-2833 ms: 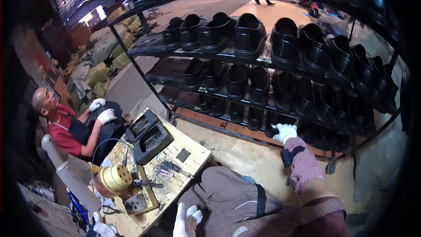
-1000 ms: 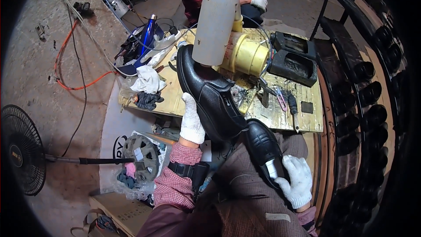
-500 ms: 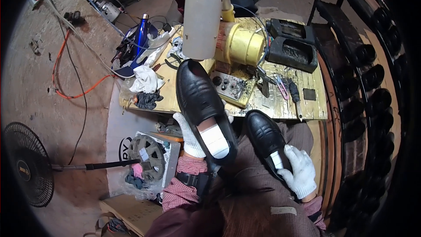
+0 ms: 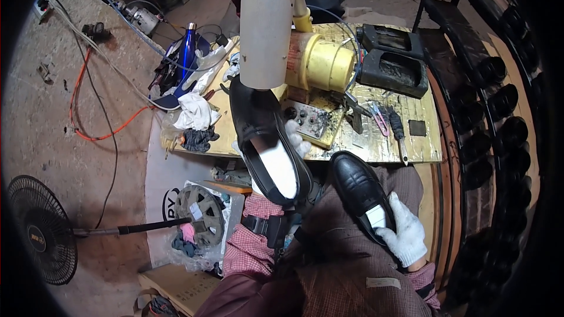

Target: Polishing black leather shoes by hand and placing them on a rack.

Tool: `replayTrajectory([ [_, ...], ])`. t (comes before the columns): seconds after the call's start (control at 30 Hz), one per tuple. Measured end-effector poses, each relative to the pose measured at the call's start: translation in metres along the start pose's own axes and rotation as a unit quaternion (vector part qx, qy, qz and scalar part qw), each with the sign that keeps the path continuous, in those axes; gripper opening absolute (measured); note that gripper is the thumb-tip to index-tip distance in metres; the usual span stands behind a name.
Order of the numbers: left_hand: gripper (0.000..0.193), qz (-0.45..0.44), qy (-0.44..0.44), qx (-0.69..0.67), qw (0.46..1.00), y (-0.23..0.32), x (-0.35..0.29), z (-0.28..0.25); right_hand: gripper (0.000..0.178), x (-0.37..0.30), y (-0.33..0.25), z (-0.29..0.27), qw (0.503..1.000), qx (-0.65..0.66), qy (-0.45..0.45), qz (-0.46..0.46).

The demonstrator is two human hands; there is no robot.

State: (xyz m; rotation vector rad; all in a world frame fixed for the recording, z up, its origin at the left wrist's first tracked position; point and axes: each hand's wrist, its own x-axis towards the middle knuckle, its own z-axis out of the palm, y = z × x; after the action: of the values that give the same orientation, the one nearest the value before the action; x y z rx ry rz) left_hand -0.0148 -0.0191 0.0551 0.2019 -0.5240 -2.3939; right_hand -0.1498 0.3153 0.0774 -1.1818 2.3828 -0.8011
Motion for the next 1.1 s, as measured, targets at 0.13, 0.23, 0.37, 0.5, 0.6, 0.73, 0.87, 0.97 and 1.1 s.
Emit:
replayTrajectory([
  [0.13,0.112,-0.033,-0.035,-0.028,0.998,-0.015,-0.041,-0.022,0.077,0.007,0.010,-0.002,0.997,-0.002,-0.050,0.065],
  [0.23,0.108,-0.118,-0.107,-0.002,0.987,-0.023,-0.065,-0.045,0.061,0.011,0.022,-0.005,0.994,0.081,-0.025,0.063],
  [0.37,0.102,-0.190,-0.048,-0.016,0.980,-0.039,-0.080,-0.063,0.064,0.001,0.029,-0.017,0.941,0.278,-0.045,0.186],
  [0.5,0.105,-0.179,-0.097,0.007,0.979,-0.070,-0.078,-0.054,0.068,-0.023,0.020,-0.034,0.886,0.374,0.010,0.273],
  [0.6,0.096,-0.301,0.073,0.020,0.951,-0.088,-0.085,-0.032,0.069,-0.035,0.009,-0.047,0.873,0.420,0.050,0.244],
  [0.73,0.061,-0.251,0.158,0.250,0.922,-0.091,-0.075,-0.007,0.068,-0.028,-0.009,-0.056,0.870,0.460,0.040,0.174],
  [0.87,0.057,-0.067,0.050,0.412,0.907,-0.064,-0.080,0.012,0.064,0.002,-0.031,-0.052,0.905,0.403,-0.028,0.131],
  [0.97,0.090,-0.128,0.034,0.427,0.894,-0.057,-0.093,0.022,0.070,0.027,-0.051,-0.038,0.956,0.277,-0.090,-0.030],
  [1.1,0.105,-0.209,0.007,-0.002,0.978,-0.046,-0.089,0.016,0.074,0.042,-0.059,-0.021,0.943,0.256,-0.162,-0.140],
])
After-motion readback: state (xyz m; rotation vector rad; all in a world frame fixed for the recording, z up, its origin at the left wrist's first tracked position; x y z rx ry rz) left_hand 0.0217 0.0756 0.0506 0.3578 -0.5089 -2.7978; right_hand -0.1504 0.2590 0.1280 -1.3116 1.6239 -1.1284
